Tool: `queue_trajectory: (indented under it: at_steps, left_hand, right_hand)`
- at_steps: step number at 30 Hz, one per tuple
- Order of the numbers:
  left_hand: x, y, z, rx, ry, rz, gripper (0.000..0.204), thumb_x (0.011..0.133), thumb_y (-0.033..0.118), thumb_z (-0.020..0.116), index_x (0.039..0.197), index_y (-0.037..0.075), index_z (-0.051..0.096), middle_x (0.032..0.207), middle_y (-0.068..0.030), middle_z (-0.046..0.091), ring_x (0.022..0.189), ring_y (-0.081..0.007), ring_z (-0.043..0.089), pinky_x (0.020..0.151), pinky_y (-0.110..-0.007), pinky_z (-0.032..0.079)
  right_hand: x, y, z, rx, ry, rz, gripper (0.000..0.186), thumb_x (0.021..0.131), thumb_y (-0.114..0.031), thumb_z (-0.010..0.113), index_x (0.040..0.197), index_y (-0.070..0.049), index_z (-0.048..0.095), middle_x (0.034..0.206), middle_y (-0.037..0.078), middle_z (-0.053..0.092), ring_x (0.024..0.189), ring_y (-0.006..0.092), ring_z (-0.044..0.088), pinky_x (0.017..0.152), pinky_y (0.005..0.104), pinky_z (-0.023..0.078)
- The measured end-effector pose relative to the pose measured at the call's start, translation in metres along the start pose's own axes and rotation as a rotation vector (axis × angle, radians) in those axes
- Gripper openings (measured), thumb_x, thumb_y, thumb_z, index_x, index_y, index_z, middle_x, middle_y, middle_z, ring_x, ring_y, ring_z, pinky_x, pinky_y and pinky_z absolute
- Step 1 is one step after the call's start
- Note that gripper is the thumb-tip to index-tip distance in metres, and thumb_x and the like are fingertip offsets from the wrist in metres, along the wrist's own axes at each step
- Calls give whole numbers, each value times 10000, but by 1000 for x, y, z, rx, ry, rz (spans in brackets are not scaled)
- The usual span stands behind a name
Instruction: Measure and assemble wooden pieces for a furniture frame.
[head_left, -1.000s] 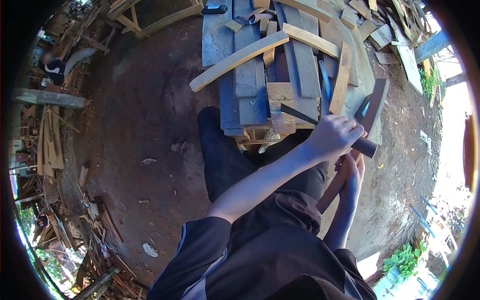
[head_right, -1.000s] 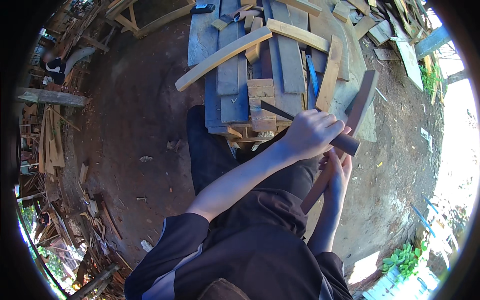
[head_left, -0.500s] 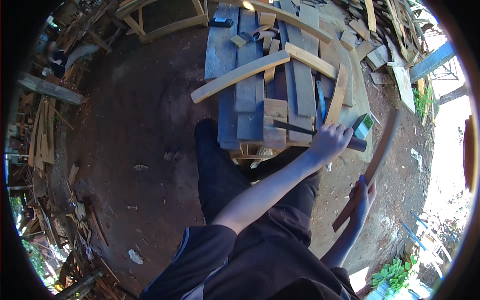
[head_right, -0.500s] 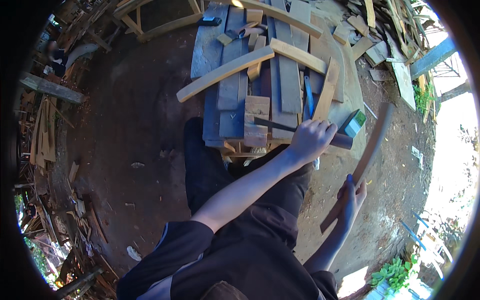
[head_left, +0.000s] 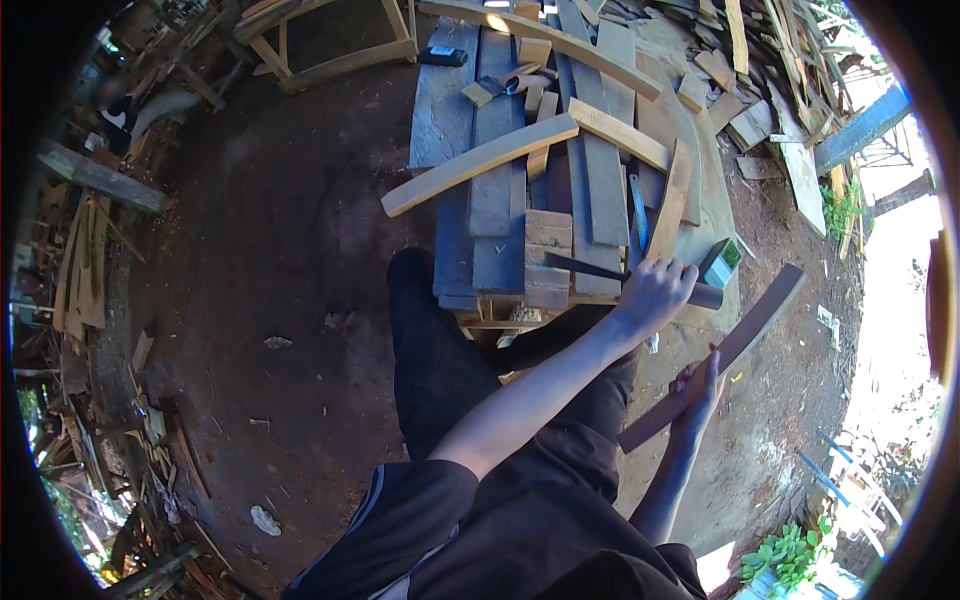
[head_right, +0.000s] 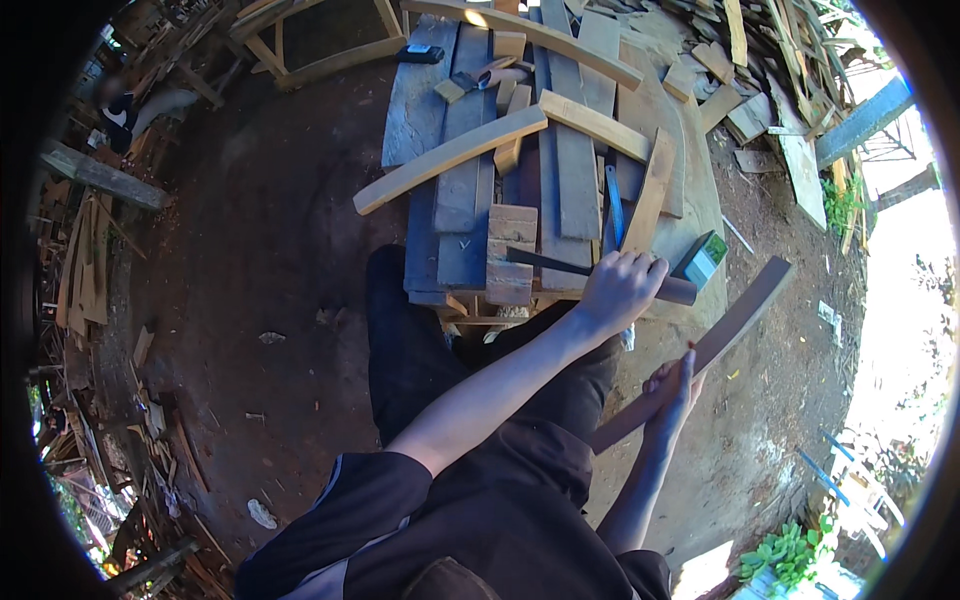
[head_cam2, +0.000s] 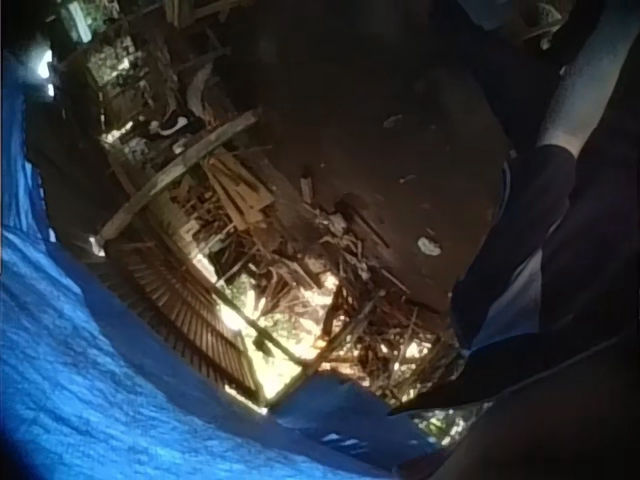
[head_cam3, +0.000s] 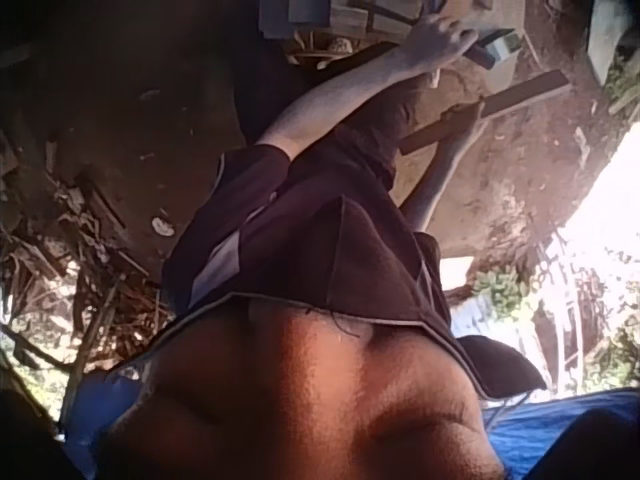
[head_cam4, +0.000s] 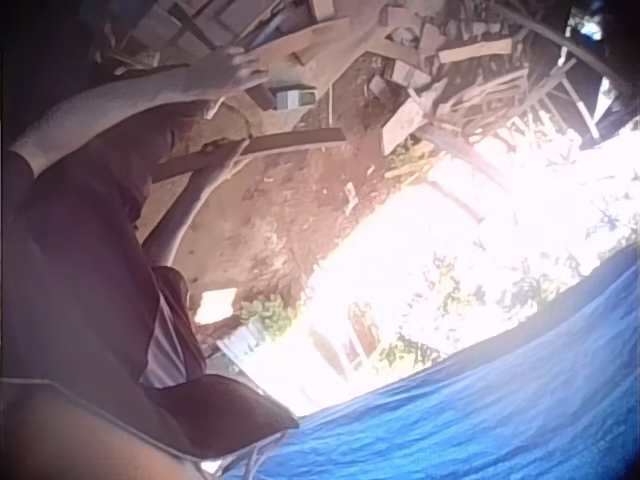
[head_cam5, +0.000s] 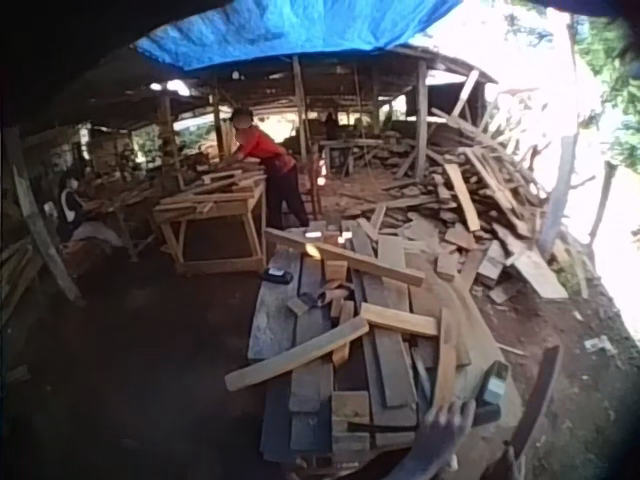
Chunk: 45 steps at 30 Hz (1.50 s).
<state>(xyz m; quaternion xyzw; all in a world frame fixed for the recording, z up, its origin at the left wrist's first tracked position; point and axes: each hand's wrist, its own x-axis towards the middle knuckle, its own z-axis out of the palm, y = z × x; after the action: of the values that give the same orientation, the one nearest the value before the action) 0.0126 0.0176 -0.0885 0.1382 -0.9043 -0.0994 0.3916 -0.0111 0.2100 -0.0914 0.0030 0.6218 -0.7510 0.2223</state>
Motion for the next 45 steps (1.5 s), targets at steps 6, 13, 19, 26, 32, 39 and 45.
queue_trajectory:
  at_steps: [6, 13, 19, 26, 32, 39, 45]
  left_hand:
    - [-3, 1, -1, -63, 5, -28, 197, 757, 113, 641, 931, 69, 562, 763, -46, 577, 708, -204, 626, 601, -329, 447]
    - [2, -1, -14, -97, 24, -82, 221, 743, 75, 668, 920, 74, 536, 756, -48, 561, 707, -205, 625, 607, -346, 468]
    - [6, -5, -14, -112, 77, -80, 186, 777, 81, 644, 918, 81, 522, 735, -42, 549, 697, -201, 626, 579, -336, 460]
    - [3, -2, -13, -128, 78, -75, 149, 793, 89, 631, 891, 86, 518, 736, -36, 549, 706, -192, 627, 587, -332, 460]
    - [-1, 0, -18, -152, 86, -80, 121, 802, 97, 603, 890, 76, 524, 744, -46, 544, 724, -209, 627, 602, -338, 465]
    - [5, 3, -35, -347, -34, -90, 165, 792, 141, 632, 901, 50, 548, 841, -84, 554, 777, -285, 630, 687, -382, 507]
    - [28, -12, -42, -376, -438, -113, 151, 780, 197, 696, 835, 71, 634, 733, -121, 658, 729, -320, 685, 662, -422, 540]
  right_hand:
    - [7, 7, -1, -109, -29, -197, 266, 982, -316, 571, 1090, -89, 482, 694, 15, 512, 527, 102, 510, 448, 248, 425]
    - [16, -9, 9, 159, 11, 6, 218, 964, -269, 585, 941, -74, 492, 668, 11, 494, 487, 102, 489, 423, 250, 405]
    - [27, -12, 5, -305, -71, -96, 250, 959, -285, 597, 855, -98, 467, 590, -13, 445, 405, 84, 427, 362, 238, 358]
    - [31, -9, 29, 14, 55, -35, 358, 959, -421, 589, 891, -81, 500, 613, 13, 488, 423, 117, 459, 380, 255, 387]
    - [48, -46, 80, -11, -72, -165, 357, 937, -343, 646, 1036, -16, 544, 726, 53, 571, 512, 103, 520, 449, 232, 419]
    - [65, -38, 70, -34, -98, -245, 298, 912, -309, 675, 935, -35, 559, 705, 48, 563, 493, 120, 526, 430, 247, 421]
    - [63, -44, 70, -212, -138, -321, 319, 935, -343, 648, 958, -30, 592, 706, 37, 574, 532, 100, 535, 475, 229, 416]
